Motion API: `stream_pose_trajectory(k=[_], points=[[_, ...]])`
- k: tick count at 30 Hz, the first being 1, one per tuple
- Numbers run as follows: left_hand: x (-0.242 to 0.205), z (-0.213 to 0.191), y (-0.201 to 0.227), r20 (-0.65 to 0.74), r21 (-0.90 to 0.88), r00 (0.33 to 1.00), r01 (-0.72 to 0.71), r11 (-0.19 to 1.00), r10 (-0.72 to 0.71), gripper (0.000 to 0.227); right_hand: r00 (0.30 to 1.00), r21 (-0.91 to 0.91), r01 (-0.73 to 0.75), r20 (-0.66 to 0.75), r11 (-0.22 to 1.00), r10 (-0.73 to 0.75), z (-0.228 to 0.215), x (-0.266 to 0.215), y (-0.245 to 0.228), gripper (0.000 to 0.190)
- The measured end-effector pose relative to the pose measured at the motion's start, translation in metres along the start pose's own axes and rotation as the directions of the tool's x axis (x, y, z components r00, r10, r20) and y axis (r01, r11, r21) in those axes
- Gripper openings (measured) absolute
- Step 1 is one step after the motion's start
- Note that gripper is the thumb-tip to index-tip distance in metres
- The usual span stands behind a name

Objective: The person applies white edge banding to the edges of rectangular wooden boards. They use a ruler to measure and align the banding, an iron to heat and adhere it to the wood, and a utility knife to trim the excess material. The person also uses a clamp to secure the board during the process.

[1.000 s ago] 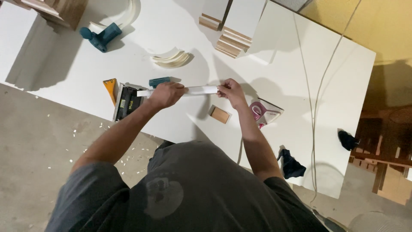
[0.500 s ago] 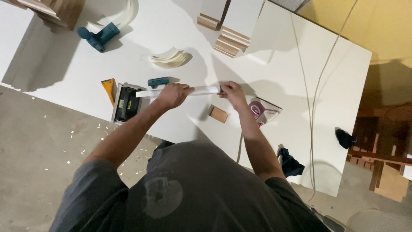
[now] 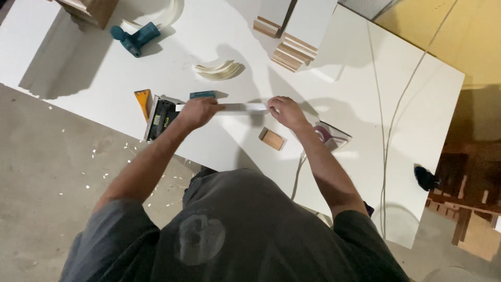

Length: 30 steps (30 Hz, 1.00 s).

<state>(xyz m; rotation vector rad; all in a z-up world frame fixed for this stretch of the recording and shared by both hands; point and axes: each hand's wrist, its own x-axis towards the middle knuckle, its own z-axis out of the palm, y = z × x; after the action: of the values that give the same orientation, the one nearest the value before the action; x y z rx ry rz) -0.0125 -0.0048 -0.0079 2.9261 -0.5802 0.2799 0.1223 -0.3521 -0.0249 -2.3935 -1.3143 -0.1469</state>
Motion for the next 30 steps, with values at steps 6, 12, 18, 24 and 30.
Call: stream_pose_trajectory(k=[6,12,18,24,30], points=[[-0.026,-0.012,-0.03,0.066,-0.014,0.998,0.015,1.0,-0.014,0.037,0.996,-0.038,-0.007,0.088,0.999,0.011,-0.002,0.0,0.003,0.009],[-0.022,-0.005,-0.038,0.099,-0.072,0.994,0.042,0.997,-0.034,0.04,0.993,-0.038,-0.013,0.114,0.999,0.018,-0.004,0.001,0.006,0.011],[-0.009,-0.015,-0.026,0.003,-0.162,1.0,-0.015,0.987,0.016,0.013,0.996,0.005,-0.065,0.059,0.998,0.065,-0.022,0.004,-0.015,0.008],[0.038,0.041,0.031,-0.2,-0.065,0.978,-0.074,0.995,0.06,0.006,0.998,0.113,-0.037,-0.053,0.993,0.044,0.011,-0.009,0.011,0.015],[0.048,0.052,0.046,-0.345,-0.071,0.937,-0.091,0.993,0.061,0.008,0.699,0.587,-0.593,0.034,0.552,0.715,-0.002,-0.02,-0.026,0.026]])
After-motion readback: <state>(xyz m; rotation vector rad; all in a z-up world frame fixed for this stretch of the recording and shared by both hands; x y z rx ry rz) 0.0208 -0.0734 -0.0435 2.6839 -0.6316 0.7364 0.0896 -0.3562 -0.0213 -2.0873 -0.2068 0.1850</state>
